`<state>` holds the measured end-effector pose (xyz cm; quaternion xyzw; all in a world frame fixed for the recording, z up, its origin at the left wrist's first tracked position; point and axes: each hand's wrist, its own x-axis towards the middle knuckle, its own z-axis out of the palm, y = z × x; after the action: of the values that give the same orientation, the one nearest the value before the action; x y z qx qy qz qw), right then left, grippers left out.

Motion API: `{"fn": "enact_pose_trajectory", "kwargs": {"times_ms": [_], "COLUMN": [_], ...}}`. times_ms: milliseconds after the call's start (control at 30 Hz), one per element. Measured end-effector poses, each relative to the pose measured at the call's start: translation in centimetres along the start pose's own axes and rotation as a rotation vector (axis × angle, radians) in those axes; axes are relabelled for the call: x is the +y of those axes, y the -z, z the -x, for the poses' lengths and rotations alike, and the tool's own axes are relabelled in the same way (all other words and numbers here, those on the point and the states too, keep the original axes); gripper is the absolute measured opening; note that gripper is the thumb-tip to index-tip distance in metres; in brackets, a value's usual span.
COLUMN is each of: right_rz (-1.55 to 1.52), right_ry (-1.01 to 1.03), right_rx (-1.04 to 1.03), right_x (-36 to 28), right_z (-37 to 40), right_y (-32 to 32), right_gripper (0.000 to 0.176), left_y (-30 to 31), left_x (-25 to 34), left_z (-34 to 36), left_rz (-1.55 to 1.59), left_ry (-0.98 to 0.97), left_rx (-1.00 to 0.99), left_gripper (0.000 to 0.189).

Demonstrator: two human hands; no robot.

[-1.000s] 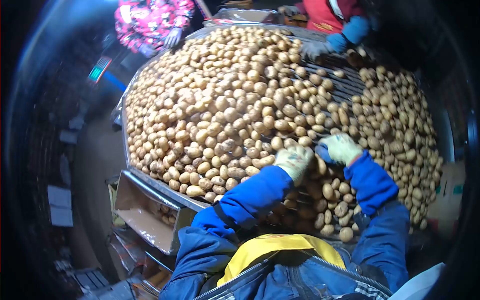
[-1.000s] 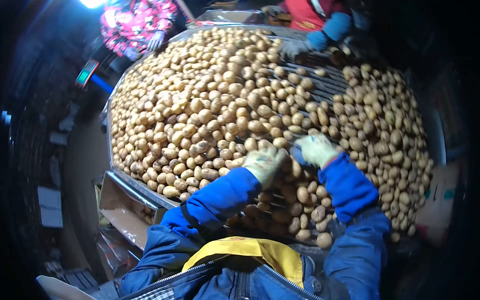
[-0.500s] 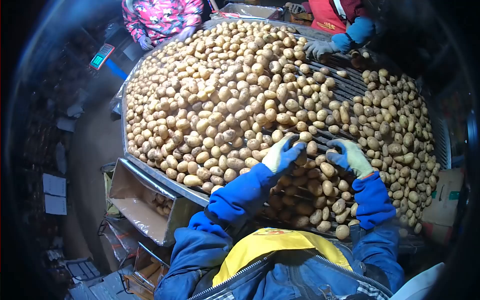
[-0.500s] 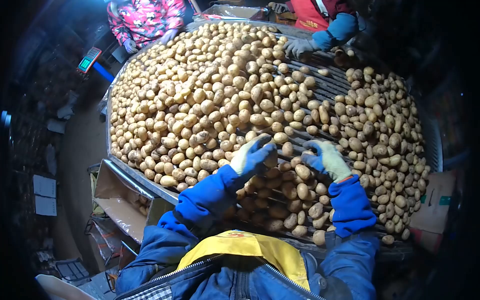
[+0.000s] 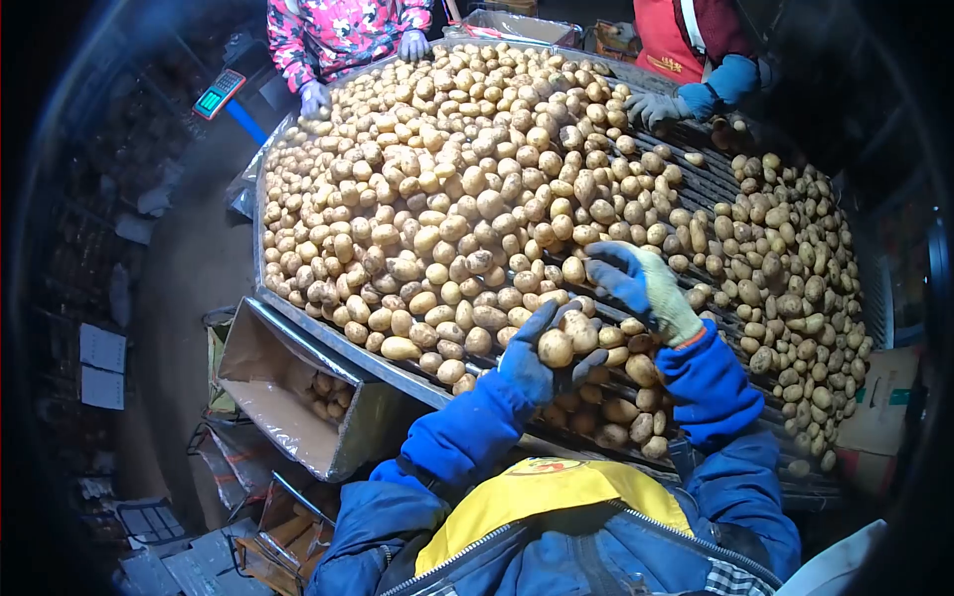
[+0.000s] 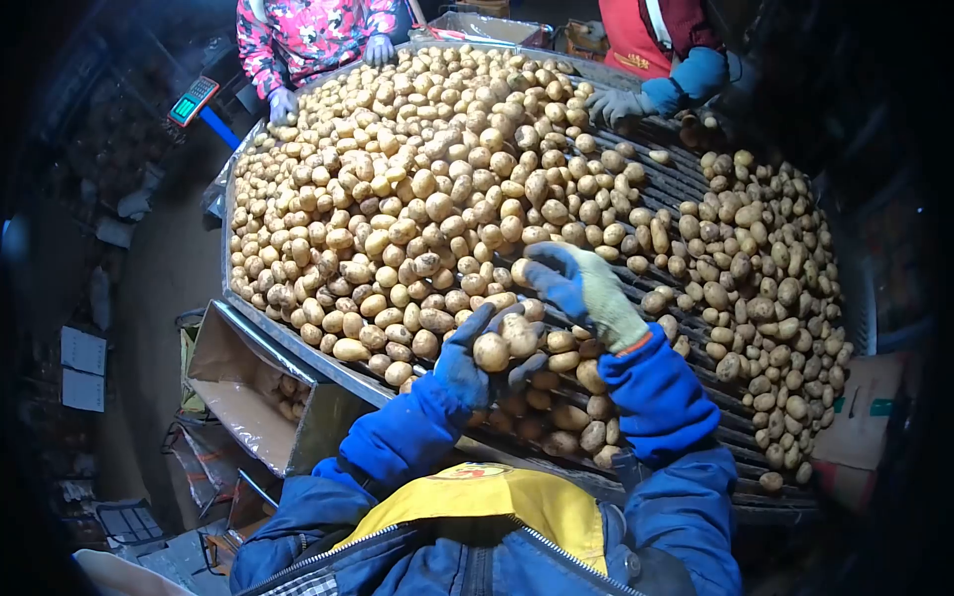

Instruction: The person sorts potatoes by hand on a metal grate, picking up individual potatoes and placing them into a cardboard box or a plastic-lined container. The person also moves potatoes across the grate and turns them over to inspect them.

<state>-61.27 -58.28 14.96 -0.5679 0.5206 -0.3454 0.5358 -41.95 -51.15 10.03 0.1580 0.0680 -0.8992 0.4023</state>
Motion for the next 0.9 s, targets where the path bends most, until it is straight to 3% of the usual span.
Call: {"fn": "enact_pose_trajectory", "kwargs": {"times_ms": [33, 67, 200, 300, 333, 433, 533, 600, 667, 733, 767, 800, 833, 867, 900], "right_rz": [0.304, 0.275, 0.665, 0.980, 1.126, 1.203, 1.164, 1.138, 0.653, 0.340, 0.215, 0.563, 0.490, 0.505, 0.723], "right_ry": [0.069, 0.148, 0.027, 0.161, 0.050, 0.058, 0.088, 0.177, -0.016, 0.210, 0.200, 0.288, 0.570, 0.284, 0.513], "right_rx": [-0.033, -0.045, -0.003, 0.116, 0.069, 0.066, 0.136, 0.197, 0.183, 0.150, -0.003, -0.031, -0.036, -0.217, -0.240], "right_x": [0.0, 0.8, -1.3, -0.4, -0.5, 1.6, 0.1, 0.6, -0.1, -0.2, -2.6, -3.3, -3.5, -7.2, -6.8], "right_z": [-1.2, -2.3, -7.9, -13.6, -15.5, -21.0, -20.9, -21.0, -20.9, -18.6, -16.0, -14.6, -12.4, -8.8, -8.1], "right_y": [-0.2, -1.1, -5.8, -9.6, -10.8, -13.1, -13.1, -12.2, -11.4, -12.6, -13.6, -14.1, -15.7, -16.7, -18.4], "right_gripper": [0.041, 0.047, 0.062, 0.071, 0.075, 0.076, 0.072, 0.069, 0.069, 0.062, 0.053, 0.054, 0.057, 0.061, 0.061], "left_y": [0.3, 0.7, 1.9, 3.0, 3.7, 3.9, 2.8, 4.5, 4.3, 3.9, 4.1, 4.3, 3.8, 3.2, 4.4], "left_x": [0.4, 0.7, 4.0, 7.4, 8.4, 11.0, 12.9, 14.4, 15.1, 15.9, 16.4, 16.7, 16.8, 17.0, 17.3], "left_z": [0.6, 1.4, 5.9, 7.9, 8.3, 10.5, 12.2, 11.1, 10.7, 10.1, 9.7, 9.0, 8.8, 8.5, 7.4], "left_rz": [0.013, 0.030, -0.194, -0.227, -0.209, -0.333, -0.358, -0.213, -0.189, -0.203, -0.242, -0.276, -0.310, -0.302, -0.108], "left_ry": [-0.027, -0.059, -0.169, -0.165, -0.168, -0.220, -0.261, -0.264, -0.254, -0.208, -0.171, -0.123, -0.133, -0.107, -0.108], "left_rx": [0.028, 0.065, 0.082, -0.007, -0.028, 0.096, 0.213, 0.113, 0.127, 0.081, 0.085, 0.076, 0.121, 0.003, -0.153], "left_gripper": [0.041, 0.041, 0.052, 0.056, 0.057, 0.059, 0.056, 0.057, 0.064, 0.075, 0.080, 0.086, 0.091, 0.091, 0.089]}}
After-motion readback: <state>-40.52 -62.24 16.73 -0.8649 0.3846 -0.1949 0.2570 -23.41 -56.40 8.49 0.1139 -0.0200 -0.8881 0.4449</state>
